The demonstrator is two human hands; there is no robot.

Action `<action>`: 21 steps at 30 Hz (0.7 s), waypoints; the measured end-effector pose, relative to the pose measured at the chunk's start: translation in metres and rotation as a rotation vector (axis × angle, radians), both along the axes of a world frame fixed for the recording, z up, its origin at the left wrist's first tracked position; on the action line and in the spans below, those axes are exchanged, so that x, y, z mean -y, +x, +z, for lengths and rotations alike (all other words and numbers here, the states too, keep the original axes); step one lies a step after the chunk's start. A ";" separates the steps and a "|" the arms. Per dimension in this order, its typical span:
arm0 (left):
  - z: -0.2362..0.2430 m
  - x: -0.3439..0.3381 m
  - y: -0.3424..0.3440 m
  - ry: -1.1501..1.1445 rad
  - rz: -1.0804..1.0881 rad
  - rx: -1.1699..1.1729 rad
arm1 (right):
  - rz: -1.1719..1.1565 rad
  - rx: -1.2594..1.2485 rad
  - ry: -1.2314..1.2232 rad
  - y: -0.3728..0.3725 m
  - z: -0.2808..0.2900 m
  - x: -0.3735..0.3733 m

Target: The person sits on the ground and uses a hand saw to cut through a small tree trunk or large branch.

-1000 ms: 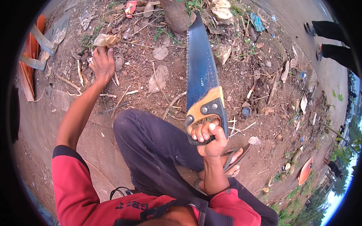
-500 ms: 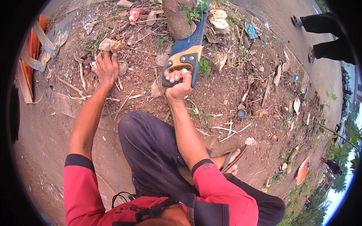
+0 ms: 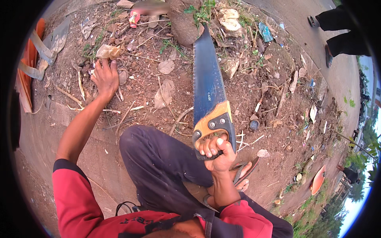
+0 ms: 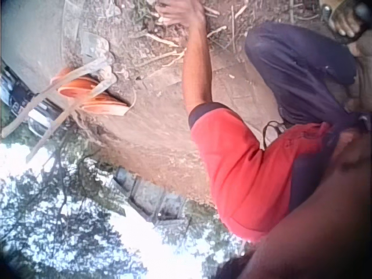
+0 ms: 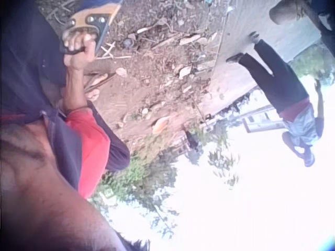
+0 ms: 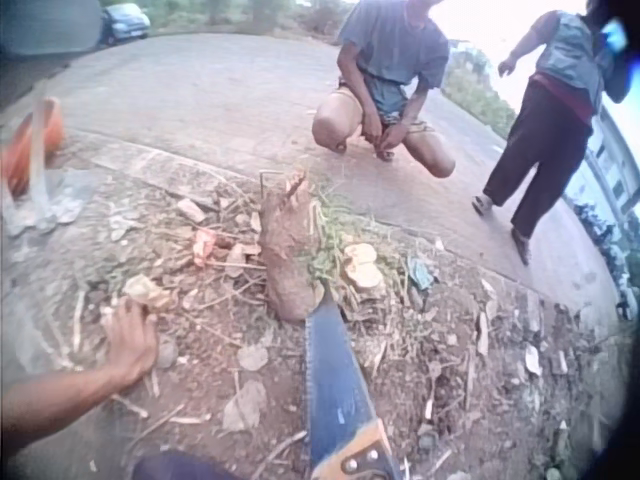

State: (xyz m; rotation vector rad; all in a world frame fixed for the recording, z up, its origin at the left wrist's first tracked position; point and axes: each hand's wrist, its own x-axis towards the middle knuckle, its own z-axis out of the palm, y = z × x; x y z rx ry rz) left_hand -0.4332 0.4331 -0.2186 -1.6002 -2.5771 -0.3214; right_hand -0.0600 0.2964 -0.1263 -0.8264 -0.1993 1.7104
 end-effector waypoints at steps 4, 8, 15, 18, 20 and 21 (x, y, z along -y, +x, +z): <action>-0.003 -0.003 0.024 -0.053 -0.079 0.002 | -0.138 0.007 -0.034 -0.056 -0.048 -0.105; 0.037 -0.023 0.040 -0.026 -0.072 -0.023 | -0.214 -0.090 0.015 -0.049 -0.051 -0.142; 0.127 0.023 0.040 -0.082 0.099 0.074 | -0.088 -0.091 0.059 -0.048 0.051 -0.121; 0.161 0.030 0.062 -0.104 0.094 0.112 | -0.108 -0.120 0.043 -0.034 0.063 -0.110; 0.172 0.029 0.075 -0.105 0.090 0.145 | -0.113 -0.086 0.075 -0.024 0.067 -0.109; 0.173 0.038 0.073 -0.119 0.097 0.144 | -0.114 -0.079 0.062 -0.027 0.069 -0.102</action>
